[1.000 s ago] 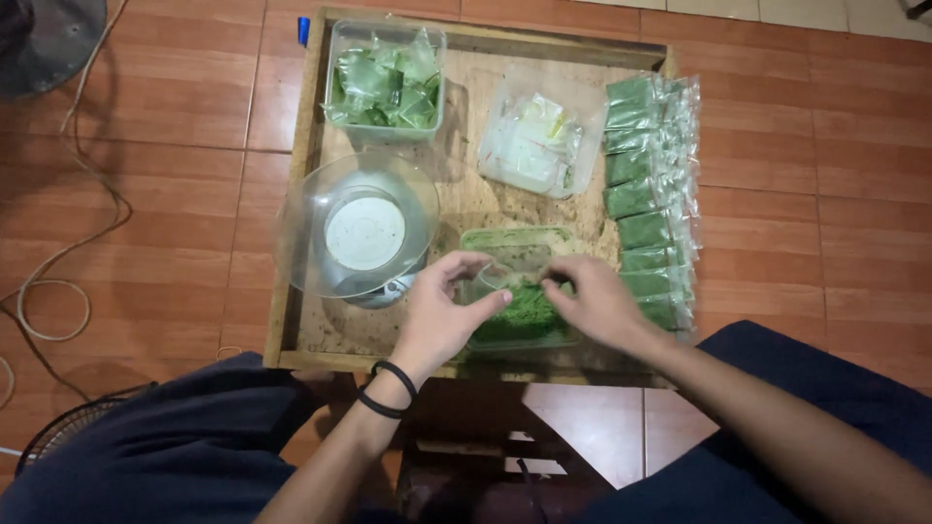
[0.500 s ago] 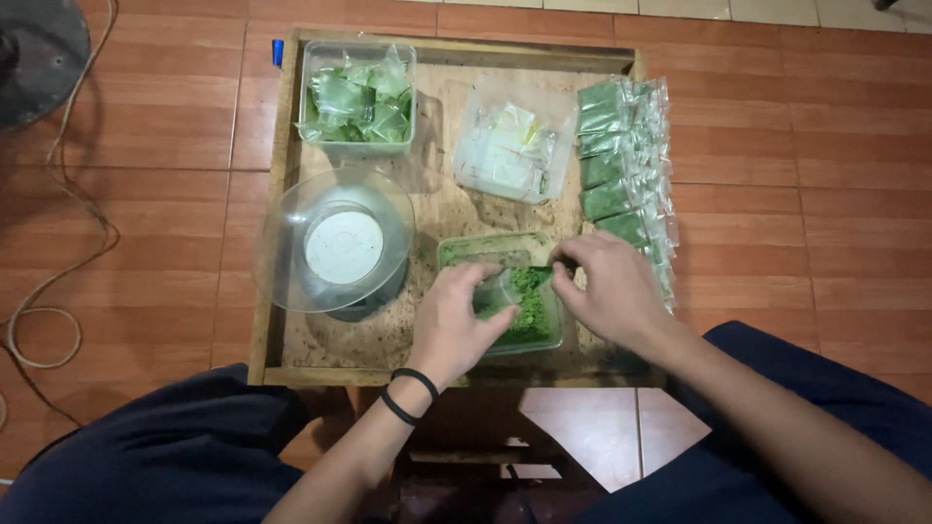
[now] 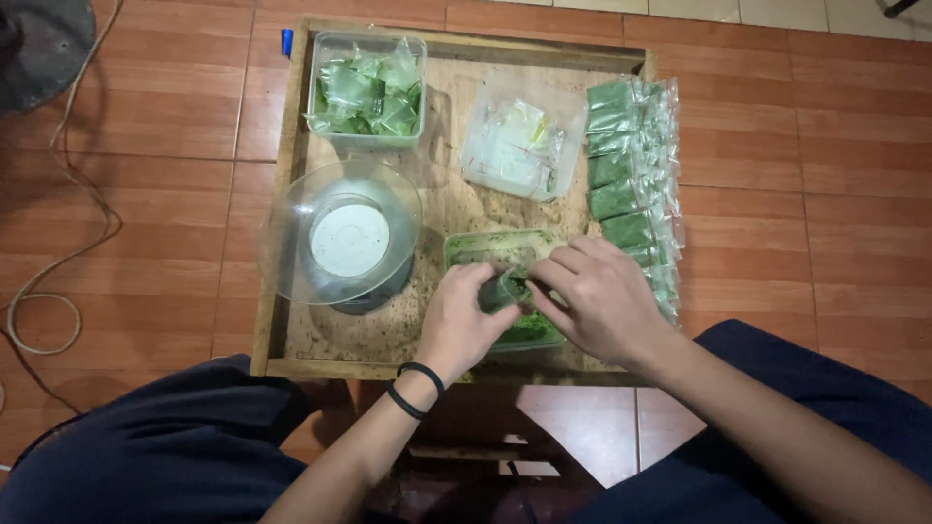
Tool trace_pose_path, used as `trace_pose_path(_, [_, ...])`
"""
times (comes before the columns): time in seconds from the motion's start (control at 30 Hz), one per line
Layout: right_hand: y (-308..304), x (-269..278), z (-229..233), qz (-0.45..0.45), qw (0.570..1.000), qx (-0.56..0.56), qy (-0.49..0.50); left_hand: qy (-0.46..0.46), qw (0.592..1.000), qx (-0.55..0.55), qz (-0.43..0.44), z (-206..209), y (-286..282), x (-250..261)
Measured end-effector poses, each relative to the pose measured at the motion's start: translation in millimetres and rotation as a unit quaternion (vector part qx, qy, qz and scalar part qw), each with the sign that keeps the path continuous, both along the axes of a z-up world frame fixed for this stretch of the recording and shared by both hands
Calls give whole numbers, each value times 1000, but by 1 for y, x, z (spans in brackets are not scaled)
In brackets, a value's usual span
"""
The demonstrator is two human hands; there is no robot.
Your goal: Packaging green leafy material into small plastic bags using a small cup on a wooden tray.
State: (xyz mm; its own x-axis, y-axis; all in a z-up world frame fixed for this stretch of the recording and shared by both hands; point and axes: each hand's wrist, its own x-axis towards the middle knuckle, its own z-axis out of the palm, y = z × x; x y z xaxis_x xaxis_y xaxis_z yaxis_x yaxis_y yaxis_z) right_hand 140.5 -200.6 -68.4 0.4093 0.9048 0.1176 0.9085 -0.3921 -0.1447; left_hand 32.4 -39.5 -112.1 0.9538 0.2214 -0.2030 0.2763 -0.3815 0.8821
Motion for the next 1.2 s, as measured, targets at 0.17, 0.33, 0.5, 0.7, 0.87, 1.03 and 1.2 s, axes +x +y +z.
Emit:
trace_pose_path(0.17, [-5,-3,-1,17,997,54,-61,-39,998,55,18,-15,-7,-1])
trace_pose_path(0.33, [-6,0,-11,7,994,67,-89,-18,999,35,31,-13,-8,-1])
trace_pose_path(0.5, [-11,15,10,-95,987,128,14,5,999,21,32,-20,-3,-4])
trace_pose_path(0.7, [-13,38,-12,-170,980,17,101,29,995,-53,82,-22,8,-2])
trace_pose_path(0.87, [-6,28,-78,-126,980,-147,-44,13,988,-82,129,-17,16,-2])
trace_pose_path(1.03, [-2,15,-126,-115,961,-248,-50,-12,984,-112,140,-6,21,-1])
trace_pose_path(1.2, [25,1,-117,-112,963,-221,104,-2,985,-106,138,-9,24,0])
